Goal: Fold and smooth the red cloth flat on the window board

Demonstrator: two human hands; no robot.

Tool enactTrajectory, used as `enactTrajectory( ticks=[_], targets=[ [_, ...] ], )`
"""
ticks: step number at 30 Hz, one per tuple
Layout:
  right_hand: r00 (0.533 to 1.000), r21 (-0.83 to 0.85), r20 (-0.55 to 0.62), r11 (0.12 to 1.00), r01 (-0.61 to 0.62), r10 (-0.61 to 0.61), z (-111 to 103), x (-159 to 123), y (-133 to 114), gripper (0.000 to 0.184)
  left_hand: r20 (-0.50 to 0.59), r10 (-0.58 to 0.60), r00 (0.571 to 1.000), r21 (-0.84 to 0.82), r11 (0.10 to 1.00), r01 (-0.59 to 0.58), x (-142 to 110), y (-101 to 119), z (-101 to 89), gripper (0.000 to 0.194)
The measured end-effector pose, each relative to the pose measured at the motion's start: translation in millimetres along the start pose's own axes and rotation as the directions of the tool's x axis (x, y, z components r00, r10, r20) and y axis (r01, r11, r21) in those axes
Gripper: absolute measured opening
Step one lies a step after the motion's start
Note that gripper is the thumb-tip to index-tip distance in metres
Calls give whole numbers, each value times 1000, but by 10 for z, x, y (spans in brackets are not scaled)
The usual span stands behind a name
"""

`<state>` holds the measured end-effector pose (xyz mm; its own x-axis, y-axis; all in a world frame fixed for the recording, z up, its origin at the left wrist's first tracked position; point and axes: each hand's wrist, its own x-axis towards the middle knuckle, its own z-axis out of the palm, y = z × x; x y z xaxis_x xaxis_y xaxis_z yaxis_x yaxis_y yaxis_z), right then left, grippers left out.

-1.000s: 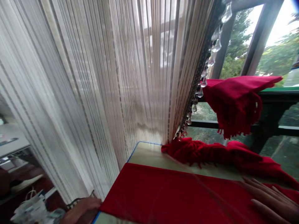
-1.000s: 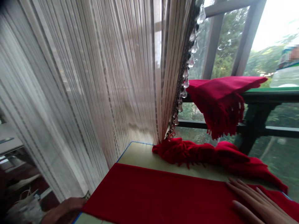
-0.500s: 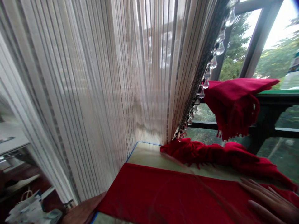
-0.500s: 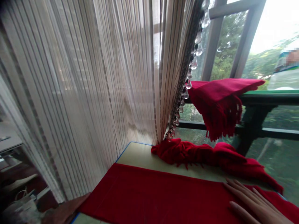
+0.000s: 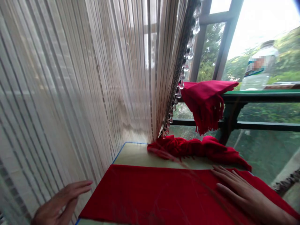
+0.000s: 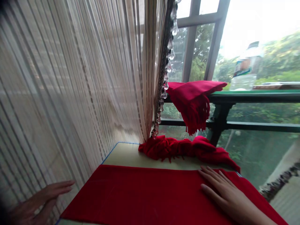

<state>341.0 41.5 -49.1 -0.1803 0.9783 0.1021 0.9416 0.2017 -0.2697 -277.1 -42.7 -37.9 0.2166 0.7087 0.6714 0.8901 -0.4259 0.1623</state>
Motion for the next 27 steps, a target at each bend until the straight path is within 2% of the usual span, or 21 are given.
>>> enactTrajectory(
  ticks=[2,4,7,11,13,19,22,26,27],
  targets=[
    [1000,-28,-1,999,15,-15,-28,-11,-42,71,172,73,982,-60,996,-64,396,263,136,35],
    [999,-49,-15,998,34,-35,5,-15,-11,68,394,58,917,-1,998,-63,696,463,335,42],
    [997,-67,-47,996,53,-56,92,-11,84,64,539,-21,842,90,995,-33,811,512,585,59],
    [998,-60,-10,996,65,-65,102,-19,91,65,573,-52,818,106,994,-11,654,300,703,63],
    [998,-56,20,996,63,-62,58,-22,39,71,604,-51,795,102,995,-13,654,213,732,65],
    [998,-79,43,995,58,-55,-39,2,-70,80,680,-63,730,104,995,-12,959,139,826,67],
    [997,-72,40,995,62,-59,-55,-1,-72,77,701,-111,704,150,989,7,1081,292,831,69],
    [997,-55,25,996,74,-73,-75,-25,-77,74,622,-104,776,145,989,17,1166,778,949,71],
    [997,-52,20,996,77,-76,-80,-31,-82,74,622,-96,777,126,992,21,1174,903,998,72]
  ],
)
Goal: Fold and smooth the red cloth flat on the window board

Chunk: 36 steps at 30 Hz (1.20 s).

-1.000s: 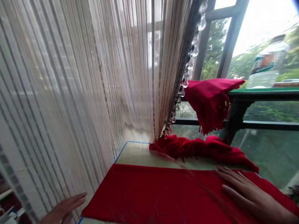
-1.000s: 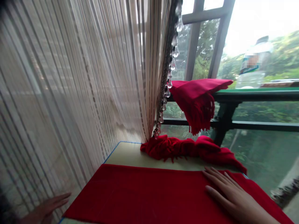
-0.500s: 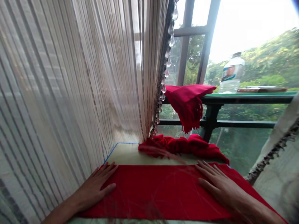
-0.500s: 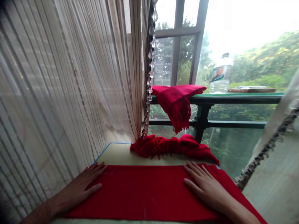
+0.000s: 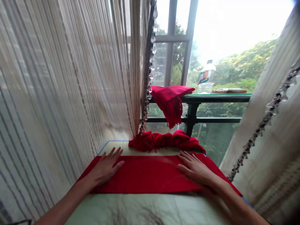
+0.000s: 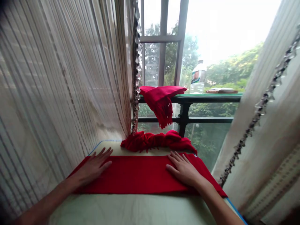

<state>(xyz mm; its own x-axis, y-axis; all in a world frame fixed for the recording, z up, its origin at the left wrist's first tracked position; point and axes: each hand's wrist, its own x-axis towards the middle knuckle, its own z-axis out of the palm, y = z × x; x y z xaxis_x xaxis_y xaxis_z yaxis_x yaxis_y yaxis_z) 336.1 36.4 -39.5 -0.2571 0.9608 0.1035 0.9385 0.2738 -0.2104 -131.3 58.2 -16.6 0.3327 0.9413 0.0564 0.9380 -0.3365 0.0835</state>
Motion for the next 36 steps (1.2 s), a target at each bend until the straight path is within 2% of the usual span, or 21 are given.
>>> enactTrajectory(
  ticks=[2,4,9,12,14,15,18,20,22,24,28,31,36],
  targets=[
    [1000,2,-8,1000,7,-7,-9,-9,-14,74,45,8,999,-29,1000,-7,41,196,51,77],
    [1000,2,-13,1000,15,-15,-16,-14,-28,71,70,0,998,-47,999,3,64,279,92,79],
    [999,-6,-25,1000,31,-31,-41,-35,-21,68,18,-21,1000,-75,997,22,44,254,120,72],
    [999,-6,-36,999,40,-40,-116,-42,-81,69,-64,-4,998,-232,973,-11,145,318,1,74],
    [996,-2,-59,998,65,-65,-197,-18,-236,68,-184,9,983,-350,934,-74,352,414,-141,72],
    [993,3,-71,996,93,-92,-239,8,-357,67,-201,25,979,-372,923,-100,490,471,-212,69],
    [976,39,-63,976,212,-209,-302,125,-837,64,-219,120,968,-417,886,-204,890,645,-338,68],
    [965,71,-44,962,262,-260,-260,212,-1158,62,-184,206,961,-408,874,-265,1003,731,-317,62],
    [968,88,-50,965,249,-245,-156,279,-1387,64,-135,286,949,-385,867,-316,939,759,-230,51],
    [978,101,-53,973,206,-202,-26,313,-1489,67,-99,314,944,-345,879,-328,752,726,-116,48],
    [987,114,33,981,155,-159,170,305,-1432,70,13,256,967,-158,955,-251,389,610,63,63],
    [985,121,61,981,151,-160,209,296,-1362,73,118,223,968,-87,973,-213,315,621,114,70],
    [981,120,44,976,181,-187,183,281,-1364,76,36,245,969,-83,967,-241,308,739,136,71]
  ],
)
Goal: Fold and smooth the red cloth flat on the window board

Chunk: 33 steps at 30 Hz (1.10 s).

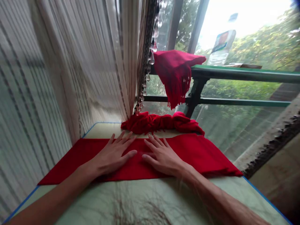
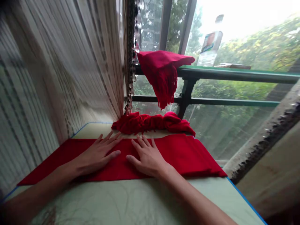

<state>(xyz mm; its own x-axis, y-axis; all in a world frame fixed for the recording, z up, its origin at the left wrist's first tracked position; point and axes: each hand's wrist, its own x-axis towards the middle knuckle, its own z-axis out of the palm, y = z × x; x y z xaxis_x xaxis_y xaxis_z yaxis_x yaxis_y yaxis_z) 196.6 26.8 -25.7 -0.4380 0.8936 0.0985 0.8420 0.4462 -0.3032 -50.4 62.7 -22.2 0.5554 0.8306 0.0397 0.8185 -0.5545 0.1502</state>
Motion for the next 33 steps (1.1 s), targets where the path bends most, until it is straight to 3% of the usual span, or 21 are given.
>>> enactTrajectory(
  ticks=[5,10,14,19,23,29,33],
  targets=[
    [998,23,56,1000,10,-11,4,-19,-18,76,37,14,999,-69,998,-11,-60,31,27,70],
    [1000,24,-3,1000,7,-7,12,-8,2,76,-15,-2,1000,-55,998,1,-101,64,20,71],
    [999,6,52,1000,-5,5,19,1,13,78,34,-6,999,-39,999,7,-101,82,28,74],
    [999,-10,-54,1000,4,-4,16,-3,9,74,-64,-35,997,-37,999,33,-95,52,31,75],
    [999,-19,30,1000,-11,12,16,-5,24,77,28,-43,999,-47,998,44,-94,57,32,76],
    [996,-19,-82,999,-39,37,-22,-10,64,72,-97,-40,994,-54,998,35,-97,70,10,73],
    [997,-41,32,997,-65,67,13,-8,82,78,-4,-51,999,-57,997,51,-104,54,72,79]
  ],
)
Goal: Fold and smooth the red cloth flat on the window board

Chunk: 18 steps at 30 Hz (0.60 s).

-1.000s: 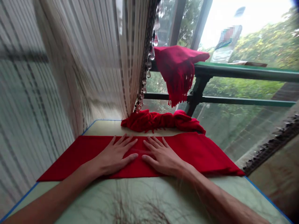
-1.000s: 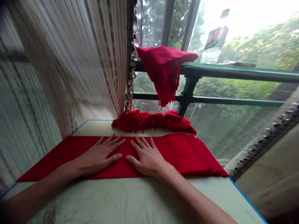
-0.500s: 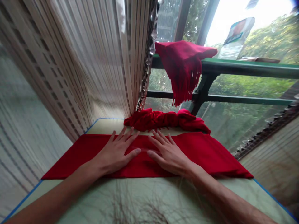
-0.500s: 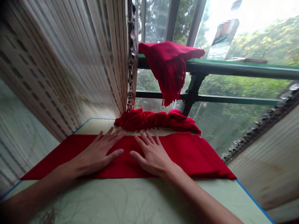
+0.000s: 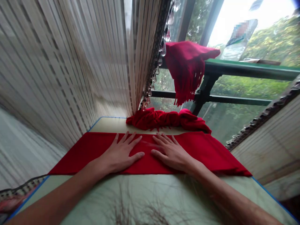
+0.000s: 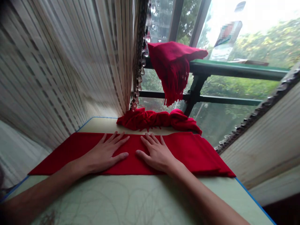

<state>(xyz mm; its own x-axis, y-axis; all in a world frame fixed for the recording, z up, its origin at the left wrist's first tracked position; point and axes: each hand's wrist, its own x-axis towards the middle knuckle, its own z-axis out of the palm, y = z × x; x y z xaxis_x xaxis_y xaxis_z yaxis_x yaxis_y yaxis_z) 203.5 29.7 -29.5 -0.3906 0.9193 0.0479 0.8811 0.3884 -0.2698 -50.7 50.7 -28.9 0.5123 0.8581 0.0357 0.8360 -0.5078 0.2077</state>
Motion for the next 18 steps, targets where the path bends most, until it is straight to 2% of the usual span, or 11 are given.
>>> enactTrajectory(
  ticks=[2,6,11,15,18],
  targets=[
    [1000,5,4,1000,-10,10,13,6,0,77,-1,-11,1000,4,1000,11,-1,3,-10,78],
    [994,-3,-110,1000,4,-4,22,20,-8,75,-126,-1,992,15,1000,2,1,-4,-45,75],
    [1000,13,-18,1000,20,-19,43,20,-19,73,-37,-12,999,21,1000,13,-4,-59,11,76],
    [992,9,-118,999,44,-42,25,18,-31,70,-82,-10,997,5,1000,10,-8,-64,-6,68],
    [995,9,-84,998,57,-56,15,8,-63,74,-36,-15,999,9,1000,15,-23,-43,-29,70]
  ],
)
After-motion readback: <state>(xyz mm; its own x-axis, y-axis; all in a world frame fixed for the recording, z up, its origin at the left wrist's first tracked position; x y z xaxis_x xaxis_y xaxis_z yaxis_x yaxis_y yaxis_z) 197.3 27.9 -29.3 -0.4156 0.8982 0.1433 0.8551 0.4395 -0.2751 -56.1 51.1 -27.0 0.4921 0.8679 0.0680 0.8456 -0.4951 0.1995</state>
